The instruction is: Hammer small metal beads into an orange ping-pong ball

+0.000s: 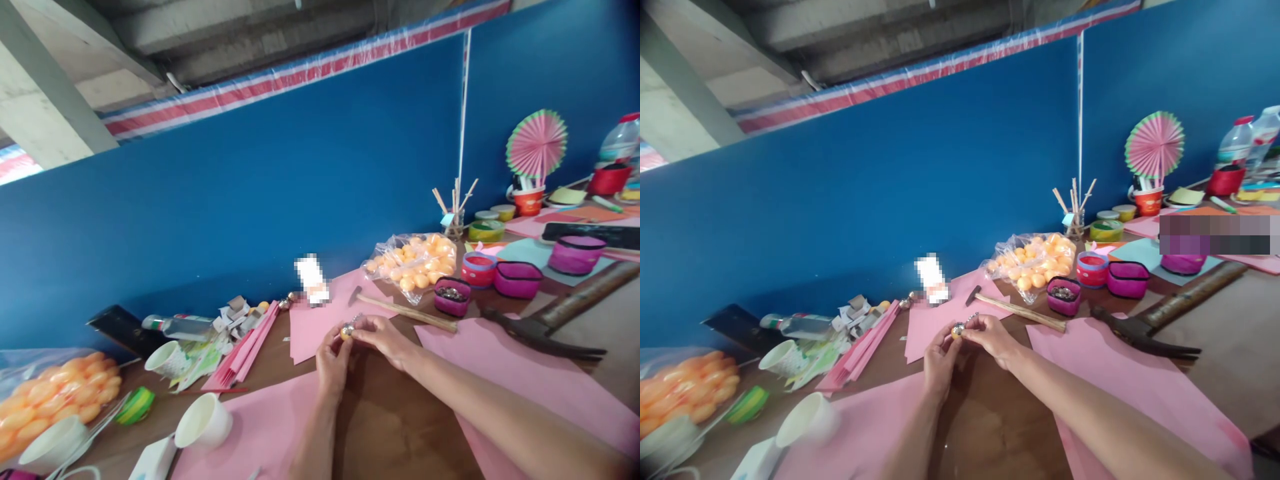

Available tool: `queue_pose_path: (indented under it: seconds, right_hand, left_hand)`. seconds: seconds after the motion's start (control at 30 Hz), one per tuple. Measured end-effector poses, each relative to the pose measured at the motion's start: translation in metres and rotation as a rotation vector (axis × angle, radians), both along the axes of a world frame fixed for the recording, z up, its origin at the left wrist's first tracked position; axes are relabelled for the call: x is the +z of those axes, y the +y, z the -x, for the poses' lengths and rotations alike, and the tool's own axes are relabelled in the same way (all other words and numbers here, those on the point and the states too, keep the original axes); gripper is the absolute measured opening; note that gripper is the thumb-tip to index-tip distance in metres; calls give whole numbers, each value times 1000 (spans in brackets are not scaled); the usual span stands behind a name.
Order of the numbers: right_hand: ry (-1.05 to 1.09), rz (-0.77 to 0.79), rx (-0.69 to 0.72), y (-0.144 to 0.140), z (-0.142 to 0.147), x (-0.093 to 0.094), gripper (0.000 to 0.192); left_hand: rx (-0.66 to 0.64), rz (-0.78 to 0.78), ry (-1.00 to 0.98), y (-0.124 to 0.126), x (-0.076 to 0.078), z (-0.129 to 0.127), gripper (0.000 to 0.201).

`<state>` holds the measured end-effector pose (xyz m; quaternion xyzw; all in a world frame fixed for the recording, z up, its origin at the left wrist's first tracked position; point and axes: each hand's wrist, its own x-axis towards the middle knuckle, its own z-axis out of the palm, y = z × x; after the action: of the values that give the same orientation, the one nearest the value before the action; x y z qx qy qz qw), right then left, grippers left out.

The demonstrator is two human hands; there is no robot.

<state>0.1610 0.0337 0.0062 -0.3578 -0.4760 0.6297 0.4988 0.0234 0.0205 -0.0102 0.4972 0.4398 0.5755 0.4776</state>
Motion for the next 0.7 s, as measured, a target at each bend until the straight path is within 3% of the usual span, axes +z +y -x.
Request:
queue_pose_path:
  seconds: [0.4,0.7]
  right_hand:
    - [46,53,1,4,0,-4,26]
    - [-144,-208,-65,4,5,-9,22]
  left_hand:
    - [19,35,-26,-4,6,-4,47]
    - [34,8,-56,0,3,-4,41]
